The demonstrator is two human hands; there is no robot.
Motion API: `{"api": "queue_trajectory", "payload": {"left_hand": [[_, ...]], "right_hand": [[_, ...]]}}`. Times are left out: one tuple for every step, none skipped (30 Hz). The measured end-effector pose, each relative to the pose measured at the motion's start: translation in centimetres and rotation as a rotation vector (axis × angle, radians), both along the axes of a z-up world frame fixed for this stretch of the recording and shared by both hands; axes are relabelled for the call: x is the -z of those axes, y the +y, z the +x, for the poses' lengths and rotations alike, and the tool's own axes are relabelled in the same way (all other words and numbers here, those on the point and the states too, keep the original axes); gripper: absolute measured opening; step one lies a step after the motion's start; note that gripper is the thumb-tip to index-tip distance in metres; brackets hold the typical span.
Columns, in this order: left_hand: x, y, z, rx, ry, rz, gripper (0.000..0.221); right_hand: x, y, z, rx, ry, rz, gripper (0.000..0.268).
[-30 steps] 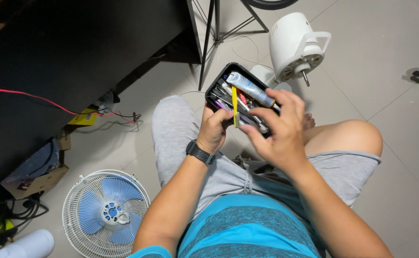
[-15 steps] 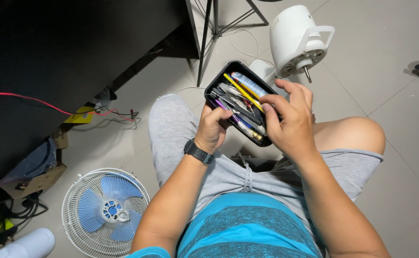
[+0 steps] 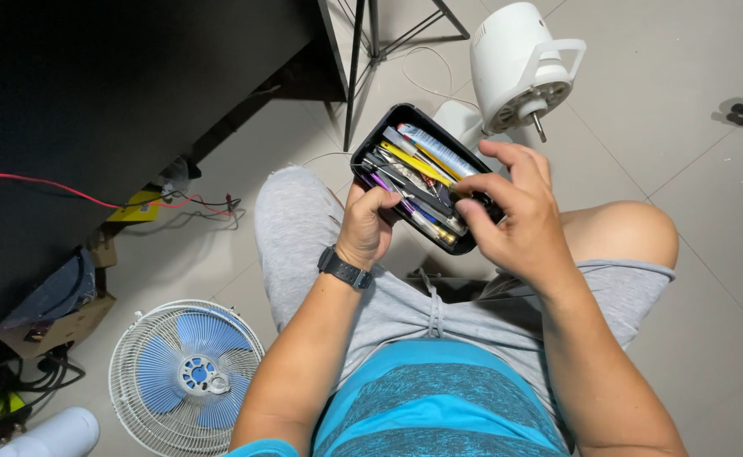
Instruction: The person is disassembling a desk fan, removing the safety grills, the fan blade, and then working on the motor assembly.
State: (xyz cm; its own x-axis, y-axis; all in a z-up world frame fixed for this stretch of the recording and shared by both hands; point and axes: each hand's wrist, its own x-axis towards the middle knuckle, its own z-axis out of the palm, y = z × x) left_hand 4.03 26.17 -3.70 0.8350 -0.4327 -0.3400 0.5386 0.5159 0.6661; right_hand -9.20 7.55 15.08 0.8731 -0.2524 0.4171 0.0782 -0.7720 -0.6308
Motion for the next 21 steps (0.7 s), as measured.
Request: {"api": "queue_trajectory", "payload": {"left_hand": [[-2.1, 0.0, -0.3, -0.002, 0.005, 0.0, 0.072], [-2.0, 0.0, -0.3, -0.003, 0.005, 0.002, 0.072], [-1.9, 0.1, -0.3, 0.001, 0.006, 0.001, 0.071], [-1.8, 0.1, -0.3, 0.004, 0.008, 0.001, 0.071], [-0.5, 0.1, -0.2, 0.006, 0.008, 0.001, 0.071], [0.8, 0.0, 0.0, 0.026, -0.007, 0.005, 0.071], [2.2, 0.0, 0.1, 0.046, -0.022, 0.008, 0.071], [1.2, 0.1, -0.1, 0.048, -0.022, 0.009, 0.071], [0.3, 0.0, -0.3, 0.062, -0.033, 0.011, 0.072], [-0.6, 0.0, -0.4, 0.076, -0.044, 0.013, 0.074], [-1.1, 0.0, -0.5, 0.078, -0.044, 0.013, 0.074], [-1.7, 0.0, -0.7, 0.081, -0.051, 0.02, 0.075], [-2.3, 0.0, -0.8, 0.083, -0.058, 0.028, 0.075], [-1.6, 0.0, -0.6, 0.084, -0.058, 0.028, 0.075], [-0.9, 0.0, -0.4, 0.086, -0.061, 0.024, 0.074], [-0.3, 0.0, -0.2, 0.089, -0.063, 0.02, 0.074], [0.3, 0.2, -0.2, 0.089, -0.063, 0.021, 0.074], [0.8, 0.3, -0.2, 0.078, -0.04, 0.004, 0.075], [1.4, 0.4, -0.2, 0.068, -0.019, -0.014, 0.076], [1.7, 0.4, -0.1, 0.069, -0.019, -0.014, 0.076], [2.0, 0.5, 0.0, 0.061, -0.012, -0.019, 0.075]], "right_hand": [[-0.4, 0.3, 0.1, -0.036, 0.014, -0.048, 0.029], [0.0, 0.3, 0.3, -0.036, 0.014, -0.047, 0.029], [0.3, 0.3, 0.5, -0.019, -0.009, -0.091, 0.023], [0.6, 0.3, 0.6, -0.003, -0.032, -0.136, 0.017], [1.0, 0.0, 0.8, -0.001, -0.031, -0.135, 0.017], [1.3, -0.4, 1.0, 0.023, -0.061, -0.129, 0.013], [1.7, -0.8, 1.2, 0.046, -0.09, -0.122, 0.009], [1.7, -0.9, 1.3, 0.048, -0.09, -0.122, 0.009], [1.7, -1.1, 1.4, 0.055, -0.093, -0.104, 0.009], [1.6, -1.2, 1.5, 0.062, -0.096, -0.087, 0.008], [1.6, -1.2, 1.5, 0.064, -0.096, -0.087, 0.008], [1.5, -1.2, 1.6, 0.065, -0.11, -0.072, 0.009], [1.4, -1.1, 1.6, 0.066, -0.123, -0.056, 0.01], [1.6, -1.2, 1.5, 0.067, -0.123, -0.056, 0.01], [1.7, -1.3, 1.3, 0.069, -0.129, -0.056, 0.01], [1.8, -1.3, 1.2, 0.071, -0.135, -0.056, 0.01], [1.9, -1.4, 1.2, 0.071, -0.134, -0.055, 0.01], [2.1, -1.5, 1.2, 0.071, -0.145, -0.043, 0.011], [2.2, -1.6, 1.2, 0.073, -0.156, -0.032, 0.013], [2.2, -1.5, 1.2, 0.073, -0.157, -0.033, 0.013], [2.1, -1.4, 1.2, 0.073, -0.157, -0.018, 0.013]]}}
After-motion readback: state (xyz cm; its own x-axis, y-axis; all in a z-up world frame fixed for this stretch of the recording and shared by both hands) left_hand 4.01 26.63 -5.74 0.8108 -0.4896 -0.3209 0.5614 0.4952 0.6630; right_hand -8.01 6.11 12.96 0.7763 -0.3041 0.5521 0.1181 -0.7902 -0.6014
